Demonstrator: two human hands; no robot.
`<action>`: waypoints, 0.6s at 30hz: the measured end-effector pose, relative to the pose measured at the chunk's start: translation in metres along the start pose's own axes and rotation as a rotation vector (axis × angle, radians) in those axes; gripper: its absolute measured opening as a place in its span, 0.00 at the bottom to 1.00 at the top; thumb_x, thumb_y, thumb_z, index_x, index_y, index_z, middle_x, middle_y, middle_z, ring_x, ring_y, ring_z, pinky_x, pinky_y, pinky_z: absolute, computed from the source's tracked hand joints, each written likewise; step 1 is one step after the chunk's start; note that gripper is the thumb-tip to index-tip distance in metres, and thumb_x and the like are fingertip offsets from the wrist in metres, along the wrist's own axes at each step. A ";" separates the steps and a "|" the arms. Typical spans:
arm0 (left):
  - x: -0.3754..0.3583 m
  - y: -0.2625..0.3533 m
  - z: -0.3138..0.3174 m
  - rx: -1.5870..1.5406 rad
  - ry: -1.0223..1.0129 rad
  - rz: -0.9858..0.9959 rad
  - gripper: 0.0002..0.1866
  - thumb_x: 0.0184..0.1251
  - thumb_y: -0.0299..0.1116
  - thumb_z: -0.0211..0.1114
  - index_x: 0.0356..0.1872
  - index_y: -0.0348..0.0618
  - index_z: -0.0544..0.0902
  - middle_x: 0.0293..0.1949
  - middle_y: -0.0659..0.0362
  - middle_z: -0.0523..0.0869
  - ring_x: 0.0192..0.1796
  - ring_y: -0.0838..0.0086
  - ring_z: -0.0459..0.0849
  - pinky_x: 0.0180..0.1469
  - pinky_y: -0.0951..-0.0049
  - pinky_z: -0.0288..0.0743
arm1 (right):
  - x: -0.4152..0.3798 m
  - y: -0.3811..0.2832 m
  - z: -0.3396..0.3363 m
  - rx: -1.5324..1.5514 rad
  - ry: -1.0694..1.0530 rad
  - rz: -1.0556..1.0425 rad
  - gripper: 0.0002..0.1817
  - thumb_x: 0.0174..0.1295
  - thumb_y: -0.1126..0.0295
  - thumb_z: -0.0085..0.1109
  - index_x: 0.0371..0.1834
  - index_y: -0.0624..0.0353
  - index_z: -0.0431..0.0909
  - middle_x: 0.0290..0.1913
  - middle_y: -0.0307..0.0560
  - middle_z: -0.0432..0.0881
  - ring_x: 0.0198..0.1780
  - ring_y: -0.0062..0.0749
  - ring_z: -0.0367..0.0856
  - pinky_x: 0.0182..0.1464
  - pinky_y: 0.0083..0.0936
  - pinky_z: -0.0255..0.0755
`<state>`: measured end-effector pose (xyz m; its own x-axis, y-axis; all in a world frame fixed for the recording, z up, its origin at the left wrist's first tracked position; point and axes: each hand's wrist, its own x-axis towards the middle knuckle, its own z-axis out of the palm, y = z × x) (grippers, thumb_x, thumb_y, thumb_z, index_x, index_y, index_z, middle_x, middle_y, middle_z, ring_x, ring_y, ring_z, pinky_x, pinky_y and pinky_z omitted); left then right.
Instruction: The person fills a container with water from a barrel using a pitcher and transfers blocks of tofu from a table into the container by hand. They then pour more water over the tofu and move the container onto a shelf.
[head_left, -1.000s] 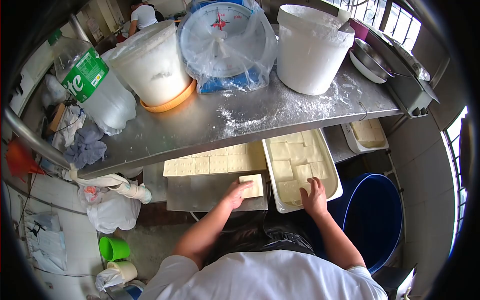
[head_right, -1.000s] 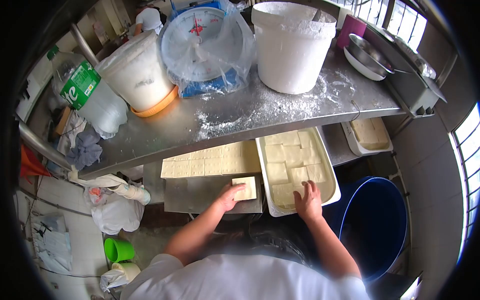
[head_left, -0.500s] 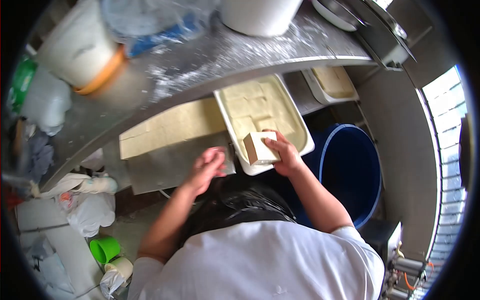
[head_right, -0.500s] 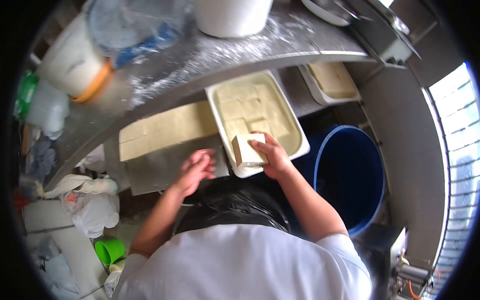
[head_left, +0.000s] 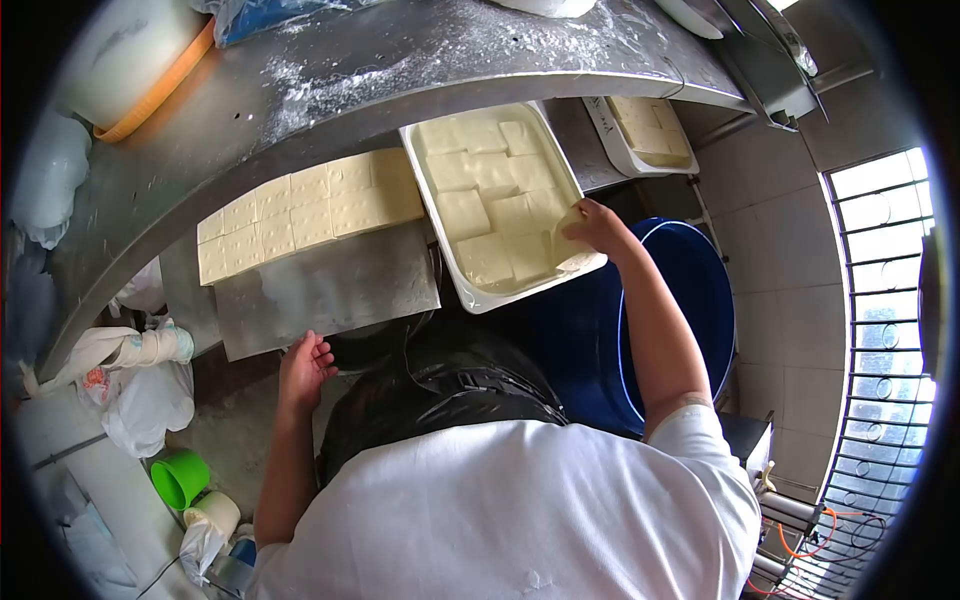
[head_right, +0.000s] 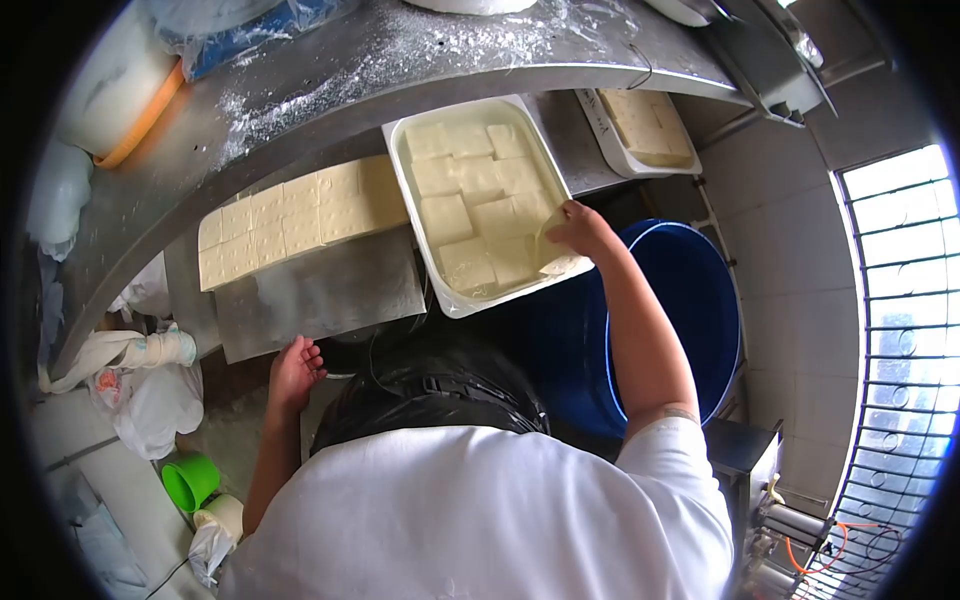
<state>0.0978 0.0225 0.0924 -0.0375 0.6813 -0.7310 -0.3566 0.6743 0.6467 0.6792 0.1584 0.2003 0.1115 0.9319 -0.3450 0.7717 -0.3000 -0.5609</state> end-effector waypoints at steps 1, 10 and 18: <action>0.003 0.000 0.002 -0.002 -0.010 0.013 0.16 0.82 0.51 0.61 0.49 0.48 0.81 0.39 0.64 0.85 0.38 0.75 0.85 0.39 0.65 0.82 | 0.002 -0.001 0.007 -0.002 -0.003 0.002 0.32 0.56 0.62 0.74 0.66 0.57 0.80 0.49 0.55 0.89 0.50 0.42 0.89 0.56 0.36 0.81; 0.016 -0.021 -0.016 -0.076 0.025 -0.194 0.21 0.79 0.54 0.64 0.48 0.45 0.78 0.41 0.58 0.86 0.43 0.63 0.88 0.45 0.52 0.85 | 0.033 0.068 0.069 -0.617 0.127 -0.213 0.27 0.62 0.62 0.68 0.60 0.67 0.77 0.54 0.67 0.86 0.58 0.61 0.86 0.60 0.49 0.79; 0.037 -0.039 -0.025 -0.277 0.068 -0.135 0.22 0.79 0.51 0.64 0.53 0.42 0.74 0.48 0.54 0.84 0.51 0.58 0.87 0.53 0.48 0.85 | -0.005 -0.002 0.053 -0.278 0.102 0.055 0.33 0.60 0.64 0.69 0.67 0.67 0.72 0.58 0.69 0.84 0.61 0.63 0.84 0.62 0.48 0.79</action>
<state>0.0866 0.0140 0.0346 -0.0318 0.5638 -0.8253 -0.6034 0.6475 0.4655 0.6439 0.1434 0.1638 0.2095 0.9358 -0.2835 0.9032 -0.2963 -0.3106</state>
